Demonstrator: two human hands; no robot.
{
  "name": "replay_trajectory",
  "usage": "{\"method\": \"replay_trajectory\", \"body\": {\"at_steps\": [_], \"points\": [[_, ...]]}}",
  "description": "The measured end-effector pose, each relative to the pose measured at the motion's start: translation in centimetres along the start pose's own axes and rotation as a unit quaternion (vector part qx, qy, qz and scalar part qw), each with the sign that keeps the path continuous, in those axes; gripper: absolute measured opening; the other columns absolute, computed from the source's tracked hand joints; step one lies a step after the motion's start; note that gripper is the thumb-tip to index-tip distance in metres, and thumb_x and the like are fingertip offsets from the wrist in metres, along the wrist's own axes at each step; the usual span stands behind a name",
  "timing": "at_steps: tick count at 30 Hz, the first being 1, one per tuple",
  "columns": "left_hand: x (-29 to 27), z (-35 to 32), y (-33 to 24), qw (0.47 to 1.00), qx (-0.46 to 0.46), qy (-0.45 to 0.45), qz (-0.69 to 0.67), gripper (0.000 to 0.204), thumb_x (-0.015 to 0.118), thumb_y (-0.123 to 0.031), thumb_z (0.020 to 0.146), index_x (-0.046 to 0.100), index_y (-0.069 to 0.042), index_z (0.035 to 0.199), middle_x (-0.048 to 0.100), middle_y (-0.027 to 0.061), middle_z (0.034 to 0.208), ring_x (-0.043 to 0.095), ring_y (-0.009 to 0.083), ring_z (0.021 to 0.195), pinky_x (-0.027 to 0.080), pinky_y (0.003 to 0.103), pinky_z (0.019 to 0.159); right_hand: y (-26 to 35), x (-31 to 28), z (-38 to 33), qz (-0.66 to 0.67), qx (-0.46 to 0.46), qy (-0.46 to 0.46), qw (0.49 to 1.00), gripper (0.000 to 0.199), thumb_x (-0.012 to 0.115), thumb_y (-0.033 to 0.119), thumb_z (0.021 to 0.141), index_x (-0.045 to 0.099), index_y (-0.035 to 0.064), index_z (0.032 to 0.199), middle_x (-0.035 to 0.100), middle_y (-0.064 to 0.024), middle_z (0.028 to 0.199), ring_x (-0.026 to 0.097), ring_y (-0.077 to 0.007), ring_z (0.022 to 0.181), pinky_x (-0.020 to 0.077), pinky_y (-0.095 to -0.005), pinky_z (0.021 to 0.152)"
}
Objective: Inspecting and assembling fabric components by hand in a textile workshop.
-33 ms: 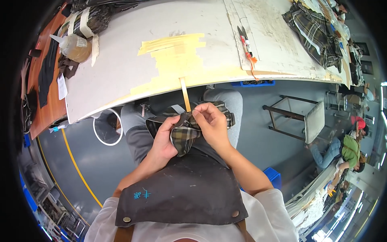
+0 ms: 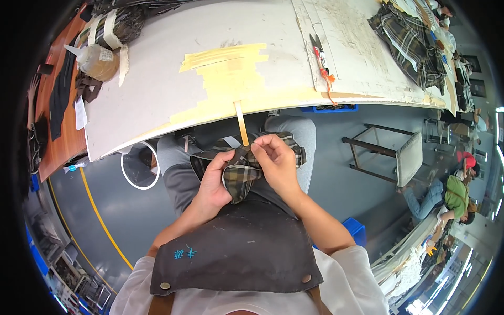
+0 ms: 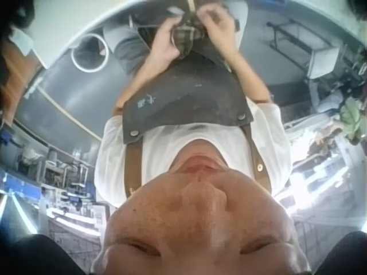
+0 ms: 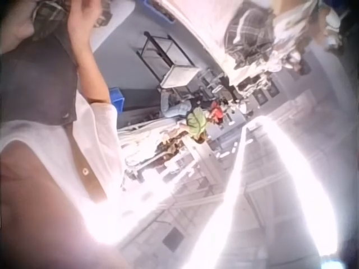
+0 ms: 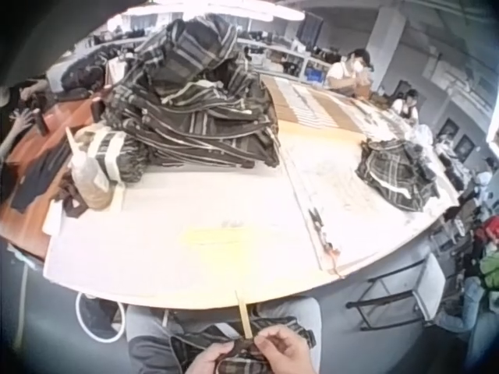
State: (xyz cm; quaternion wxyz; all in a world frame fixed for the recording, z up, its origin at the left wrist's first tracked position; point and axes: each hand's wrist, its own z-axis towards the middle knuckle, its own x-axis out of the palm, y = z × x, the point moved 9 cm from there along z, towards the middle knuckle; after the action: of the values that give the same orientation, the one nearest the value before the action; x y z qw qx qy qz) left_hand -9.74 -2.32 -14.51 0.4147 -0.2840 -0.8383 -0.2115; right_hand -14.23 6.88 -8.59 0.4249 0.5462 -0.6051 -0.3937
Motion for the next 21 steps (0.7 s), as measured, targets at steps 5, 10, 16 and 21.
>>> {"method": "replay_trajectory", "body": {"at_steps": [5,10,16,21], "points": [[1.1,-0.1,0.3,0.999,-0.016,0.006,-0.033,0.027,0.050,-0.019,0.086,0.056,0.003,0.100,0.063,0.0119,0.096,0.063,0.0230,0.085,0.052,0.038,0.078,0.9,0.0,-0.6,0.042,-0.015,-0.030,0.999,0.002,0.054,0.001,0.087,0.053,0.0008,0.089,0.054,0.0025,0.080,0.051,-0.0025,0.074,0.0394,-0.0162,0.065],[1.2,-0.1,0.0,0.999,-0.011,-0.021,-0.024,0.021,0.049,-0.017,0.087,0.058,0.000,0.096,0.064,0.0077,0.089,0.062,0.0186,0.079,0.052,0.034,0.072,0.4,-0.1,-0.3,0.011,0.017,-0.031,0.999,0.004,0.055,0.004,0.086,0.055,0.0029,0.090,0.053,0.0030,0.084,0.047,-0.0035,0.076,0.0377,-0.0177,0.070],[1.8,0.3,0.3,0.999,0.011,0.007,-0.033,0.018,0.052,-0.017,0.086,0.059,-0.002,0.094,0.064,0.0060,0.088,0.062,0.0168,0.079,0.050,0.031,0.072,0.6,-0.8,-0.6,0.026,-0.004,-0.059,0.998,0.003,0.054,0.002,0.087,0.053,0.0030,0.090,0.052,0.0038,0.084,0.047,-0.0017,0.076,0.0378,-0.0162,0.068],[1.8,0.0,0.0,1.000,-0.002,-0.011,-0.021,0.017,0.051,-0.016,0.087,0.059,-0.003,0.094,0.064,0.0057,0.088,0.061,0.0171,0.079,0.050,0.030,0.072,0.4,-0.5,-0.1,0.055,0.028,-0.058,0.996,0.004,0.054,0.003,0.087,0.053,0.0034,0.091,0.053,0.0036,0.083,0.047,-0.0022,0.077,0.0378,-0.0167,0.070]]}}
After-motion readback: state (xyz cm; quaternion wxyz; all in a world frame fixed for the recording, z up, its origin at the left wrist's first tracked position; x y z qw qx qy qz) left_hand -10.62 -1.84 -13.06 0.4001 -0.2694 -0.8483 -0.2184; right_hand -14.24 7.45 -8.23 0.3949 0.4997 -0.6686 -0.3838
